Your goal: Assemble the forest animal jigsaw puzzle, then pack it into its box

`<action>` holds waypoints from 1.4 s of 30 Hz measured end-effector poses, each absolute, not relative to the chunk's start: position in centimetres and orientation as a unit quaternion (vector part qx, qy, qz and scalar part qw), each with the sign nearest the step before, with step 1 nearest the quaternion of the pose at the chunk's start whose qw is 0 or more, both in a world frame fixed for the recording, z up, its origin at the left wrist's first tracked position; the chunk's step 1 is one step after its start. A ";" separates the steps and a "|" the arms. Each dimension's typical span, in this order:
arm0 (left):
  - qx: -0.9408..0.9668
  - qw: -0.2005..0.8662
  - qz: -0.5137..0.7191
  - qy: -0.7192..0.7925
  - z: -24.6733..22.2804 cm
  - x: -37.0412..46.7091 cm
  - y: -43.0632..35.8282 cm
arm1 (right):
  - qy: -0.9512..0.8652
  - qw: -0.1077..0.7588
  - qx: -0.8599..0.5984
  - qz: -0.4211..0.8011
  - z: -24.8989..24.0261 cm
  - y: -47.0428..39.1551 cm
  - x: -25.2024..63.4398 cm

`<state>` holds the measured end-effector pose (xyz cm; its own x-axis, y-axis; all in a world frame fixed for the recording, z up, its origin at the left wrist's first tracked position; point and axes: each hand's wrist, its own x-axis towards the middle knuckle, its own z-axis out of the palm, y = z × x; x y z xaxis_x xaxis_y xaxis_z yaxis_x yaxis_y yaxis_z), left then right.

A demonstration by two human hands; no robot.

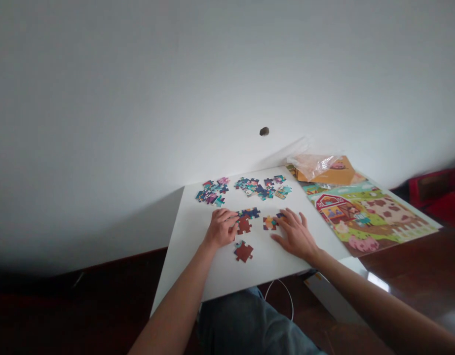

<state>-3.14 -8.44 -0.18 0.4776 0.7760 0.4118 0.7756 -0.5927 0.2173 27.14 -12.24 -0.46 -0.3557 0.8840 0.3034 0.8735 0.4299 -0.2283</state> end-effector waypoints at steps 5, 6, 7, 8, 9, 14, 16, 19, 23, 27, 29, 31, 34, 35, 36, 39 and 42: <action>0.819 -0.125 0.275 0.488 -0.6 -3.3 -9.2 | -0.824 0.222 -0.521 0.015 -0.9 -12.3 26.5; 0.817 -0.136 0.271 0.491 -0.6 -3.3 -9.4 | -0.829 0.226 -0.511 0.021 -0.9 -12.1 26.2; 0.817 -0.141 0.264 0.492 -0.6 -3.2 -9.4 | -0.834 0.229 -0.501 0.027 -0.9 -11.9 25.9; 0.819 -0.139 0.257 0.494 -0.5 -3.2 -9.5 | -0.839 0.231 -0.492 0.033 -0.9 -11.7 25.8; 0.821 -0.134 0.249 0.496 -0.5 -3.1 -9.5 | -0.843 0.235 -0.482 0.037 -0.9 -11.5 25.7; 0.842 -0.077 0.205 0.493 -0.1 -2.8 -9.1 | -0.859 0.249 -0.445 0.046 -1.4 -11.2 25.7; 0.851 -0.055 0.192 0.486 0.0 -2.8 -8.9 | -0.866 0.252 -0.429 0.056 -1.4 -10.9 25.7; 0.851 -0.033 0.184 0.491 -0.1 -2.8 -8.8 | -0.877 0.255 -0.400 0.072 -1.3 -10.3 25.3; 0.849 -0.012 0.190 0.493 -0.2 -2.9 -8.7 | -0.885 0.259 -0.381 0.068 -1.2 -9.2 24.4; 0.848 0.000 0.193 0.493 -0.2 -2.8 -8.7 | -0.897 0.249 -0.362 0.054 -1.3 -8.4 23.4; 0.848 0.004 0.192 0.493 -0.1 -2.8 -8.7 | -0.898 0.247 -0.359 0.053 -1.3 -8.3 23.2; 0.849 0.005 0.188 0.493 0.0 -2.8 -8.8 | -0.899 0.247 -0.359 0.053 -1.4 -8.3 23.1; 0.851 0.005 0.179 0.493 0.1 -2.8 -8.9 | -0.894 0.248 -0.369 0.049 -1.5 -8.4 23.2; 0.852 0.005 0.177 0.494 0.2 -2.8 -8.9 | -0.892 0.248 -0.376 0.049 -1.5 -8.4 23.2; 0.852 0.005 0.174 0.494 0.2 -2.8 -8.9 | -0.890 0.247 -0.381 0.050 -1.4 -8.5 23.2; 0.851 0.009 0.164 0.499 0.6 -2.7 -9.0 | -0.889 0.244 -0.383 0.055 -1.3 -8.5 23.2; 0.838 0.009 0.147 0.525 1.3 -1.8 -9.3 | -0.890 0.245 -0.380 0.053 -1.3 -8.5 23.1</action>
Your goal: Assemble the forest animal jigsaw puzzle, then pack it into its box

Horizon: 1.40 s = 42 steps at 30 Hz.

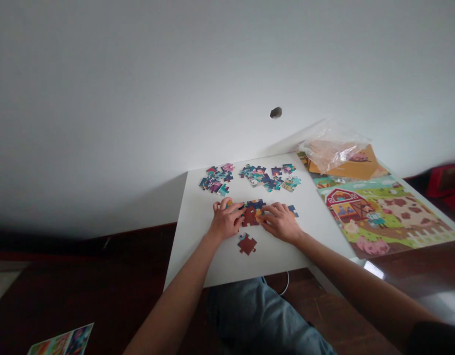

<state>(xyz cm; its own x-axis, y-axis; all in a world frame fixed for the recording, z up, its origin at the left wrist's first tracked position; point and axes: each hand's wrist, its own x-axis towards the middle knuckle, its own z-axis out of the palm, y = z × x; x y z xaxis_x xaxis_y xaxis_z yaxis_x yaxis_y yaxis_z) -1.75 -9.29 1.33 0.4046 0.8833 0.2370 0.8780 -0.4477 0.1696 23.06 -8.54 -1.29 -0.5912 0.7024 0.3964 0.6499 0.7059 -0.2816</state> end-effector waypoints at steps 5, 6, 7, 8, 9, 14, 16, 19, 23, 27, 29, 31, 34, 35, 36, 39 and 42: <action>0.776 0.002 0.136 0.616 1.9 1.9 -10.7 | -0.885 0.249 -0.391 0.052 -1.4 -8.5 23.0; 0.760 0.002 0.142 0.634 1.7 2.6 -11.1 | -0.884 0.247 -0.392 0.054 -1.4 -8.5 23.0; 0.745 0.003 0.149 0.650 1.5 3.2 -11.4 | -0.884 0.244 -0.394 0.056 -1.4 -8.6 23.1; 0.732 0.004 0.158 0.663 1.2 3.6 -11.7 | -0.884 0.241 -0.396 0.058 -1.4 -8.7 23.2; 0.721 0.005 0.168 0.673 0.9 3.9 -11.9 | -0.884 0.238 -0.397 0.061 -1.3 -8.8 23.3; 0.698 0.007 0.216 0.682 -0.3 4.0 -12.7 | -0.878 0.231 -0.413 0.071 -1.0 -10.0 23.6; 0.698 0.004 0.224 0.680 -0.4 3.9 -12.9 | -0.873 0.236 -0.421 0.072 -0.9 -10.3 23.6; 0.700 0.000 0.225 0.677 -0.4 3.8 -13.1 | -0.873 0.234 -0.422 0.074 -0.8 -10.3 23.5; 0.707 0.003 0.218 0.673 -0.3 3.8 -13.2 | -0.884 0.215 -0.407 0.078 -0.7 -10.2 23.4; 0.721 -0.001 0.200 0.663 -0.1 3.7 -13.3 | -0.888 0.204 -0.403 0.082 -0.6 -10.2 23.2; 0.726 -0.003 0.192 0.660 0.0 3.7 -13.3 | -0.886 0.206 -0.408 0.079 -0.6 -10.2 23.2; 0.725 -0.004 0.193 0.661 0.0 3.7 -13.2 | -0.884 0.210 -0.411 0.076 -0.7 -10.2 23.2; 0.720 -0.002 0.201 0.665 0.0 3.7 -13.1 | -0.881 0.213 -0.416 0.079 -0.8 -10.2 23.2; 0.719 0.000 0.202 0.665 0.0 3.7 -13.1 | -0.879 0.213 -0.419 0.080 -0.8 -10.1 23.2; 0.718 0.002 0.202 0.666 -0.1 3.7 -13.0 | -0.877 0.213 -0.422 0.082 -0.9 -10.1 23.2; 0.721 0.006 0.194 0.666 -0.1 3.7 -13.0 | -0.874 0.217 -0.427 0.086 -1.0 -10.0 23.2; 0.725 0.008 0.189 0.663 -0.1 3.7 -13.0 | -0.874 0.220 -0.424 0.089 -1.0 -10.0 23.2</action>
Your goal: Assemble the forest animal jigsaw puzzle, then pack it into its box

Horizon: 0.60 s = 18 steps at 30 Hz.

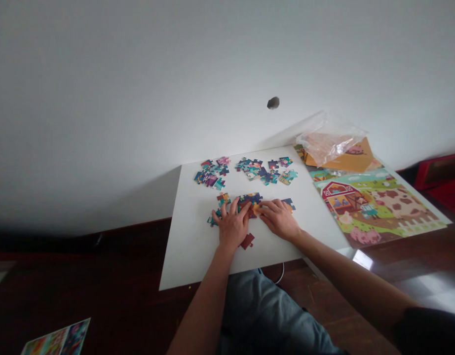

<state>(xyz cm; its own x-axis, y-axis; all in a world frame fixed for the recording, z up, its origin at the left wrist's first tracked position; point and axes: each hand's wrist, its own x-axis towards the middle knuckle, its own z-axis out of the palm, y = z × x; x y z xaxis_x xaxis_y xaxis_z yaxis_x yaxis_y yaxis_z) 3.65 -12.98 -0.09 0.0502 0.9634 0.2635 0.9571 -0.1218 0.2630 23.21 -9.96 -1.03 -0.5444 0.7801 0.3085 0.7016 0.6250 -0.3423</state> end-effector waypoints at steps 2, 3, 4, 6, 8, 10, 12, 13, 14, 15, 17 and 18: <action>0.723 0.011 0.190 0.664 -0.1 3.7 -13.0 | -0.874 0.221 -0.424 0.088 -1.1 -10.0 23.2; 0.721 0.013 0.190 0.666 -0.1 3.7 -13.0 | -0.874 0.221 -0.424 0.088 -1.1 -10.1 23.2; 0.720 0.015 0.191 0.668 -0.1 3.7 -12.9 | -0.874 0.221 -0.424 0.088 -1.2 -10.1 23.2; 0.718 0.018 0.191 0.669 0.0 3.7 -12.9 | -0.874 0.224 -0.423 0.089 -1.4 -10.1 23.1; 0.719 0.019 0.192 0.668 0.0 3.7 -12.9 | -0.872 0.232 -0.423 0.087 -1.6 -9.9 23.1; 0.720 0.016 0.194 0.666 0.0 3.7 -12.8 | -0.869 0.247 -0.421 0.086 -1.9 -9.7 22.9; 0.720 0.008 0.194 0.666 0.0 3.7 -12.8 | -0.862 0.271 -0.419 0.092 -2.0 -9.5 22.8; 0.720 0.004 0.194 0.666 0.0 3.7 -12.8 | -0.856 0.287 -0.419 0.097 -2.1 -9.4 22.7; 0.720 0.000 0.193 0.667 0.0 3.7 -12.8 | -0.848 0.304 -0.421 0.103 -2.1 -9.4 22.6; 0.720 -0.003 0.193 0.667 -0.1 3.7 -12.8 | -0.840 0.321 -0.424 0.109 -2.2 -9.4 22.6; 0.721 -0.007 0.194 0.665 -0.1 3.7 -12.8 | -0.825 0.350 -0.428 0.117 -2.2 -9.8 22.8; 0.722 -0.007 0.194 0.664 -0.1 3.7 -12.9 | -0.820 0.360 -0.429 0.120 -2.2 -10.1 23.0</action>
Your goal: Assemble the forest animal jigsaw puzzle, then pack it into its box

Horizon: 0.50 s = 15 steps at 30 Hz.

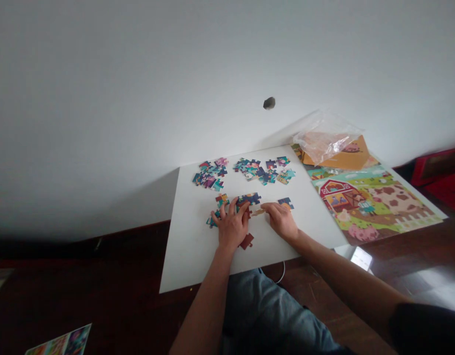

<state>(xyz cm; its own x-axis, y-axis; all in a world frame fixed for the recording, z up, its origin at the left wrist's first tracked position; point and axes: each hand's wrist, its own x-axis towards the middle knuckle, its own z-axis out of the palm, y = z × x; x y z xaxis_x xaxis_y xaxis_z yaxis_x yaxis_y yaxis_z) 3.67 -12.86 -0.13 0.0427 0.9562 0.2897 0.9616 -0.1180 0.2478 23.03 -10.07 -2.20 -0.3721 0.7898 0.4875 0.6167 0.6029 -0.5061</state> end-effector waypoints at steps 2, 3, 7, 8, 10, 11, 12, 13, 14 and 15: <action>-0.723 0.004 -0.193 -0.663 -0.2 3.7 -12.9 | -0.815 0.371 -0.428 0.122 -2.2 -11.0 24.0; -0.724 0.001 -0.192 -0.663 -0.2 3.6 -12.9 | -0.818 0.370 -0.424 0.120 -2.2 -11.5 24.6; -0.711 -0.020 -0.235 -0.663 -0.5 3.2 -12.6 | -0.858 0.332 -0.373 0.122 -1.9 -13.9 27.8; -0.701 -0.025 -0.268 -0.660 -0.6 2.9 -12.5 | -0.870 0.315 -0.358 0.127 -1.9 -14.4 28.6; -0.674 -0.029 -0.351 -0.649 -0.9 2.1 -12.5 | -0.887 0.290 -0.334 0.135 -1.7 -15.1 29.9; -0.658 -0.027 -0.392 -0.642 -1.0 1.6 -12.7 | -0.891 0.280 -0.329 0.137 -1.7 -15.4 30.3; -0.644 -0.022 -0.423 -0.637 -1.1 1.1 -13.0 | -0.893 0.273 -0.331 0.136 -1.6 -15.5 30.7; -0.635 -0.016 -0.442 -0.634 -1.1 0.6 -13.5 | -0.891 0.268 -0.342 0.131 -1.6 -15.7 31.0; -0.632 -0.011 -0.445 -0.635 -1.2 0.2 -14.2 | -0.886 0.263 -0.362 0.124 -1.5 -15.7 31.1; -0.634 -0.006 -0.437 -0.639 -1.2 -0.2 -14.9 | -0.877 0.258 -0.389 0.115 -1.4 -15.9 31.1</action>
<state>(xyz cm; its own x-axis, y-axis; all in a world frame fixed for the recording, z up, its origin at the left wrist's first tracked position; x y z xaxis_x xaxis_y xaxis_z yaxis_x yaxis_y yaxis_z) -0.16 -14.91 -1.20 -0.1972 0.8141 0.5462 0.8044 -0.1841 0.5648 31.08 -15.86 -1.44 -0.5648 0.7410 0.3632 0.6218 0.6715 -0.4031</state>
